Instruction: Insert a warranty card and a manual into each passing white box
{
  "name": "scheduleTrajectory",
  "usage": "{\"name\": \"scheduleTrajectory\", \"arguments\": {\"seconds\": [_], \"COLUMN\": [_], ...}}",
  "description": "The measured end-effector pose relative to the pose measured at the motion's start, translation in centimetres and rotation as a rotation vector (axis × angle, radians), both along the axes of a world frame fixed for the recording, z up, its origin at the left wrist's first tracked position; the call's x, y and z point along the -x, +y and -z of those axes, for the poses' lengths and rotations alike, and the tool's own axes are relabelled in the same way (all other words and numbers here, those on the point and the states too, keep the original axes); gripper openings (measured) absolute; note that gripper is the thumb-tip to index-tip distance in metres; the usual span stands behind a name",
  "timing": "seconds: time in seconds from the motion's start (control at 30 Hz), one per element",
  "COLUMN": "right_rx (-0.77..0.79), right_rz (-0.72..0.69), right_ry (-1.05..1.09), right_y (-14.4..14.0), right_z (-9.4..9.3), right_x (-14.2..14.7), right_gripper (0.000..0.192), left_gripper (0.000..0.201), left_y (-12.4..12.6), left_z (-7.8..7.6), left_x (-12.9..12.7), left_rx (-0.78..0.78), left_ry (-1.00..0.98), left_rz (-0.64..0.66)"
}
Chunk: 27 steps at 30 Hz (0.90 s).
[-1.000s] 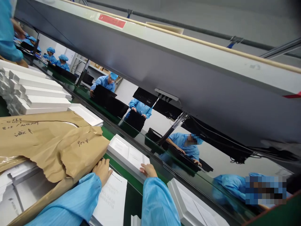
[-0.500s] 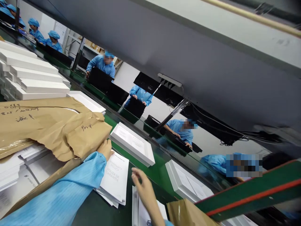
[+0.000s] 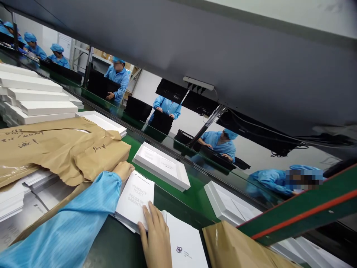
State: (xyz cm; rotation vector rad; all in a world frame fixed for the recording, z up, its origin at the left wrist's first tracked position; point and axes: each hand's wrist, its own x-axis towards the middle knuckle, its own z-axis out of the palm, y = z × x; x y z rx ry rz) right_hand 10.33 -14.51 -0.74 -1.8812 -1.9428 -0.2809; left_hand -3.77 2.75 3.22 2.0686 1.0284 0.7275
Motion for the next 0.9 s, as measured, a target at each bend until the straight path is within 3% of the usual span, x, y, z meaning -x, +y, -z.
{"name": "scheduleTrajectory", "arguments": {"seconds": [0.1,0.2,0.3,0.43,0.57,0.67,0.77,0.9], "right_rx": [0.024,0.043,0.053,0.084,0.143,0.145,0.106,0.011], "right_rz": [0.02,0.016,0.006,0.021,0.193,0.343,0.356,0.386], "right_ry": [0.166,0.237,0.213,0.175,0.137,0.048,-0.03,0.06], "right_y": [-0.3,-0.5,-0.8,-1.6,-4.6,-8.3,-11.5,-12.9], "right_z": [-0.2,-0.1,-0.4,-2.6,-4.6,-3.3,-0.4,1.3], "right_x": [0.4,0.9,1.0,-0.8,-3.9,-4.8,-4.4,-3.3], "right_gripper": [0.037,0.037,0.038,0.035,0.034,0.038,0.054,0.039], "left_gripper": [0.034,0.042,0.029,0.033,0.05,0.054,0.055,0.055], "left_y": [-1.0,-2.1,-2.6,-2.5,-3.0,-3.8,-4.3,-4.5], "left_z": [-1.1,-1.7,-1.6,-0.5,0.8,1.2,1.2,1.3], "left_x": [-0.1,-0.3,-0.7,-2.1,-3.8,-4.6,-5.0,-5.2], "left_rx": [0.038,0.162,0.167,0.249,0.454,0.563,0.592,0.585], "left_ry": [-0.068,-0.14,-0.162,-0.351,-0.6,-0.686,-0.709,-0.697], "left_rz": [0.028,0.174,0.291,0.209,0.12,0.111,0.132,0.135]}}
